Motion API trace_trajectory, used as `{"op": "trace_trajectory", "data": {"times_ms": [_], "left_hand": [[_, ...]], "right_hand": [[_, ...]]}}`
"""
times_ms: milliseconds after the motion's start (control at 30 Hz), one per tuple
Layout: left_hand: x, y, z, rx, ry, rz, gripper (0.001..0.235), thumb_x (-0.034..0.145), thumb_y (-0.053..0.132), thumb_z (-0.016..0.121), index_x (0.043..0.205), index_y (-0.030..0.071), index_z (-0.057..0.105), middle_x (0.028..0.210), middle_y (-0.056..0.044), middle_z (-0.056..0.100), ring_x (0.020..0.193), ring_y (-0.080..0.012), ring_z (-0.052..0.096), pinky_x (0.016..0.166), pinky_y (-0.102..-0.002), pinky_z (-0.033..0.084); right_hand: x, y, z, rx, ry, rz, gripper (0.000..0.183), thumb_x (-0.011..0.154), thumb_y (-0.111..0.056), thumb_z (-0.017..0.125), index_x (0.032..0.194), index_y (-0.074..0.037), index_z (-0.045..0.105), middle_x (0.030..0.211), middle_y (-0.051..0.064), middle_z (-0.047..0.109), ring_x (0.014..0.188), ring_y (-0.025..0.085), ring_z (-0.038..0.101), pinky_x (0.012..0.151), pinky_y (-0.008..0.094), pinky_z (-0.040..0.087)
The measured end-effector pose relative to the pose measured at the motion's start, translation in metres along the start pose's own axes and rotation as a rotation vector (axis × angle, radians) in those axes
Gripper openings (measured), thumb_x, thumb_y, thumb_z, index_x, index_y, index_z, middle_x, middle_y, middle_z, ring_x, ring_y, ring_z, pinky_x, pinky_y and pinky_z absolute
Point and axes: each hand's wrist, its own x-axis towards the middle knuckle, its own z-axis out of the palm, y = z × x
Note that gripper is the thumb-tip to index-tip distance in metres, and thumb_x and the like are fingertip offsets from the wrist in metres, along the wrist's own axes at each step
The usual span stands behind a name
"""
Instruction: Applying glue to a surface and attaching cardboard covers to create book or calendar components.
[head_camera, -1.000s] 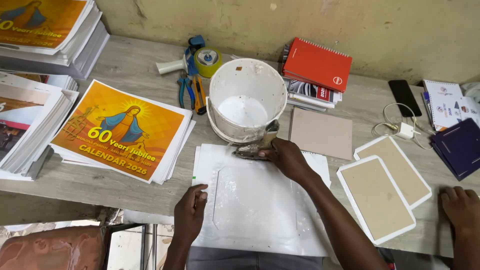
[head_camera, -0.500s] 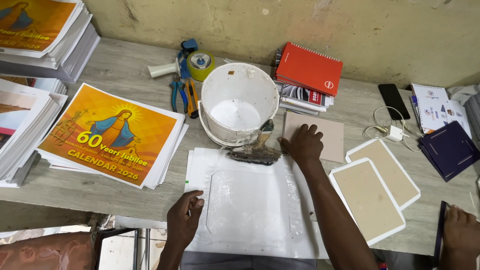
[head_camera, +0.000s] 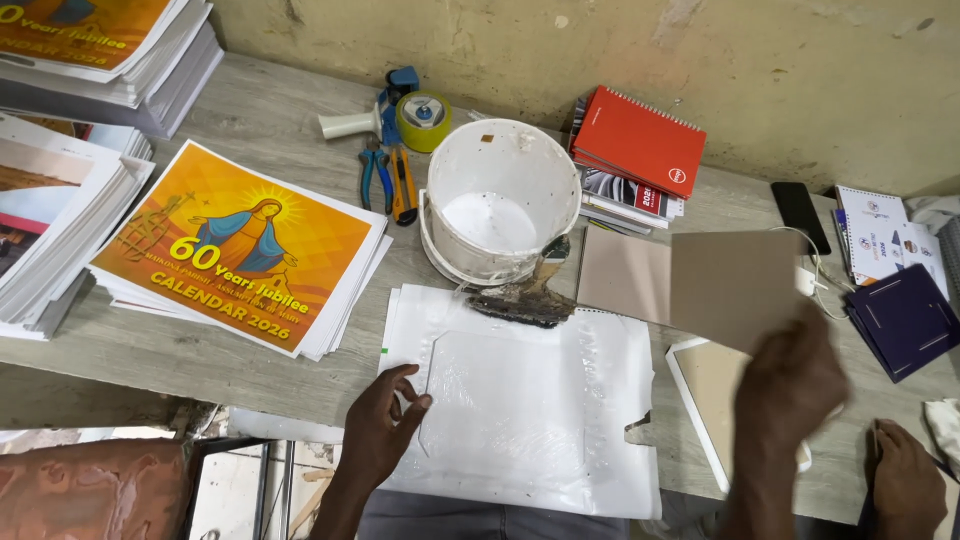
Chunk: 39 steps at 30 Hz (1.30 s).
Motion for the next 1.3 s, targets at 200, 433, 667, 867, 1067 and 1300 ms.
{"op": "trace_trajectory", "data": {"times_ms": [200, 433, 667, 867, 1067, 1300], "left_hand": [[0.005, -0.025, 0.024, 0.320, 0.008, 0.273, 0.069, 0.077, 0.032, 0.084, 0.139, 0.020, 0.056, 0.101, -0.002, 0.059, 0.093, -0.0218, 0.062, 0.083, -0.040, 0.053], [0.007, -0.014, 0.015, 0.298, -0.078, 0.227, 0.060, 0.084, 0.020, 0.076, 0.140, 0.028, 0.057, 0.100, 0.000, 0.060, 0.085, -0.0220, 0.064, 0.069, -0.041, 0.051], [0.011, -0.013, 0.014, 0.254, -0.158, 0.126, 0.059, 0.087, 0.007, 0.070, 0.140, 0.032, 0.061, 0.109, 0.000, 0.056, 0.100, -0.0177, 0.065, 0.077, -0.039, 0.055], [0.015, -0.009, 0.012, 0.273, -0.206, 0.074, 0.059, 0.087, 0.010, 0.070, 0.141, 0.032, 0.060, 0.109, 0.001, 0.055, 0.096, -0.0172, 0.065, 0.074, -0.038, 0.054], [0.014, -0.003, 0.009, 0.255, -0.216, 0.030, 0.059, 0.087, 0.010, 0.069, 0.141, 0.033, 0.060, 0.112, 0.002, 0.056, 0.104, -0.0132, 0.065, 0.077, -0.036, 0.055], [0.012, -0.002, 0.007, 0.185, -0.200, 0.064, 0.055, 0.090, 0.013, 0.067, 0.141, 0.033, 0.061, 0.108, 0.000, 0.056, 0.078, -0.0157, 0.064, 0.073, -0.034, 0.054]], "right_hand": [[-0.079, 0.021, -0.061, 0.742, -0.270, 0.738, 0.044, 0.113, -0.014, 0.057, 0.152, 0.006, 0.060, 0.117, 0.017, 0.066, 0.098, 0.021, 0.061, 0.076, 0.032, 0.052], [-0.136, -0.116, -0.070, 0.852, -0.671, 1.131, 0.055, 0.094, -0.024, 0.067, 0.148, -0.015, 0.061, 0.079, -0.001, 0.054, 0.070, 0.013, 0.043, 0.064, 0.032, 0.043], [-0.146, -0.146, -0.067, 0.934, -0.674, 1.100, 0.053, 0.091, -0.035, 0.067, 0.139, -0.013, 0.062, 0.081, 0.000, 0.057, 0.078, 0.010, 0.051, 0.076, 0.029, 0.042], [-0.158, -0.143, -0.058, 0.938, -0.698, 1.042, 0.049, 0.092, -0.033, 0.067, 0.136, -0.012, 0.063, 0.071, -0.001, 0.045, 0.069, 0.010, 0.043, 0.068, 0.027, 0.037], [-0.146, -0.124, -0.049, 0.727, -0.863, 0.881, 0.044, 0.090, -0.033, 0.069, 0.132, -0.020, 0.071, 0.114, 0.007, 0.067, 0.103, 0.018, 0.063, 0.083, 0.034, 0.052], [-0.145, -0.102, -0.030, 0.789, -0.942, 0.768, 0.033, 0.091, -0.012, 0.075, 0.124, -0.015, 0.078, 0.092, -0.002, 0.075, 0.086, 0.012, 0.064, 0.081, 0.027, 0.048]]}}
